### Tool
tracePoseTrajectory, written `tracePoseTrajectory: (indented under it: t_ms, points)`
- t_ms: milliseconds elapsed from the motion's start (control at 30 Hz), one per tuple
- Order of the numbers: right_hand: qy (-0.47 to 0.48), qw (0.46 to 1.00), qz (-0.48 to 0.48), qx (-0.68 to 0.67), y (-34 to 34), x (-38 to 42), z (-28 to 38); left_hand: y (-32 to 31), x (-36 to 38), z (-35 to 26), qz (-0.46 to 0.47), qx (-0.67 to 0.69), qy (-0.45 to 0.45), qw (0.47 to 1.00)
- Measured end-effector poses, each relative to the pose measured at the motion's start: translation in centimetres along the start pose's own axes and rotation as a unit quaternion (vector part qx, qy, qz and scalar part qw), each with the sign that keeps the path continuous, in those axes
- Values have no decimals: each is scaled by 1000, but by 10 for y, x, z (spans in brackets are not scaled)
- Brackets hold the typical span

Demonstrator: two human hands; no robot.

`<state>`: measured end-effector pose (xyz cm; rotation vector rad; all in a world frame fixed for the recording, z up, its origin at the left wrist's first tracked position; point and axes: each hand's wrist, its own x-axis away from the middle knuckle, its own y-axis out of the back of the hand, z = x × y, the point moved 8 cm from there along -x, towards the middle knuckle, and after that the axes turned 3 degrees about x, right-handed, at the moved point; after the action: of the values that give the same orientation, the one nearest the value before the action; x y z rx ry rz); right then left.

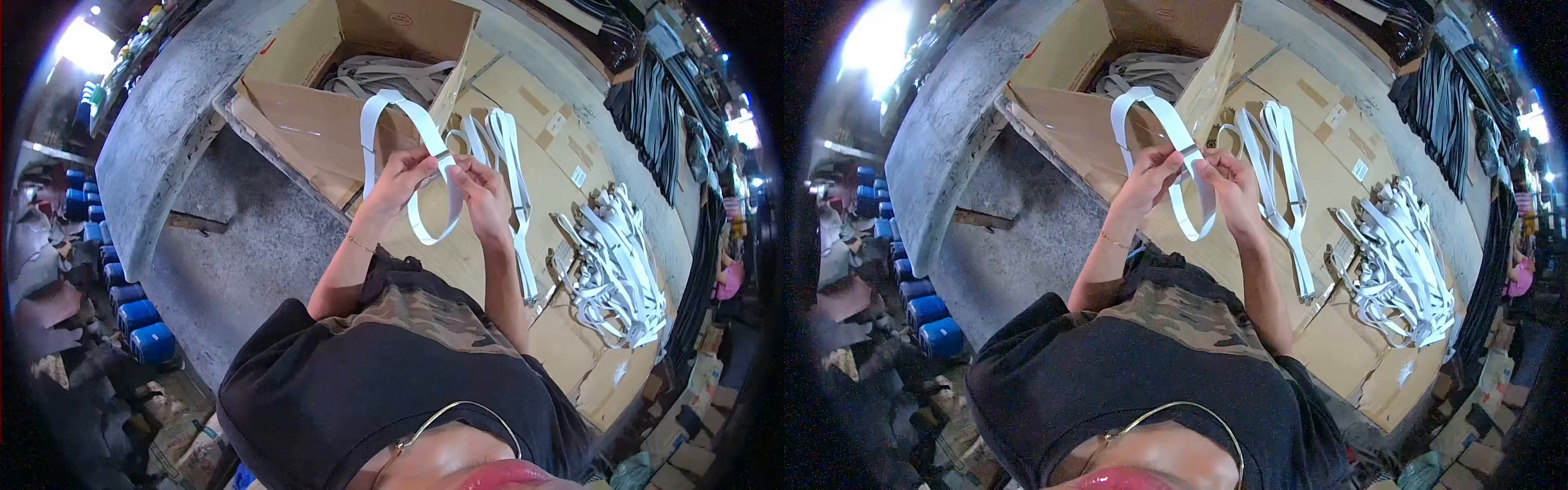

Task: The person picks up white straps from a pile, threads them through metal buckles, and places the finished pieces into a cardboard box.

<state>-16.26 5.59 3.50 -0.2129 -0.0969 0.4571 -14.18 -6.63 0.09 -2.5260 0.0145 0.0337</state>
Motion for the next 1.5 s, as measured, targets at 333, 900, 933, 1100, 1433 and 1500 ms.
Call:
tracePoseTrajectory:
  t_ms: [333, 900, 933, 1100, 1433, 1500]
  points:
    - [-42, 998, -40, 32, 2, 2, -9, -11, -6, -32, 71, -198, 43, 977]
    - [3, 990, -68, 121, -42, 27, -10, 67, 21, -110, -85, -551, -129, 820]
    - [-5, 988, -81, 131, -49, 29, -11, 99, 19, -71, -36, -573, 7, 819]
    - [8, 978, -105, 179, -70, 33, -39, 88, 38, -81, 68, -420, 100, 900]
    - [12, 973, -206, 102, -94, 42, -37, 95, 45, -84, 80, -283, 157, 943]
    - [13, 972, -217, 95, -93, 43, -40, 95, 43, -79, 86, -298, 159, 937]
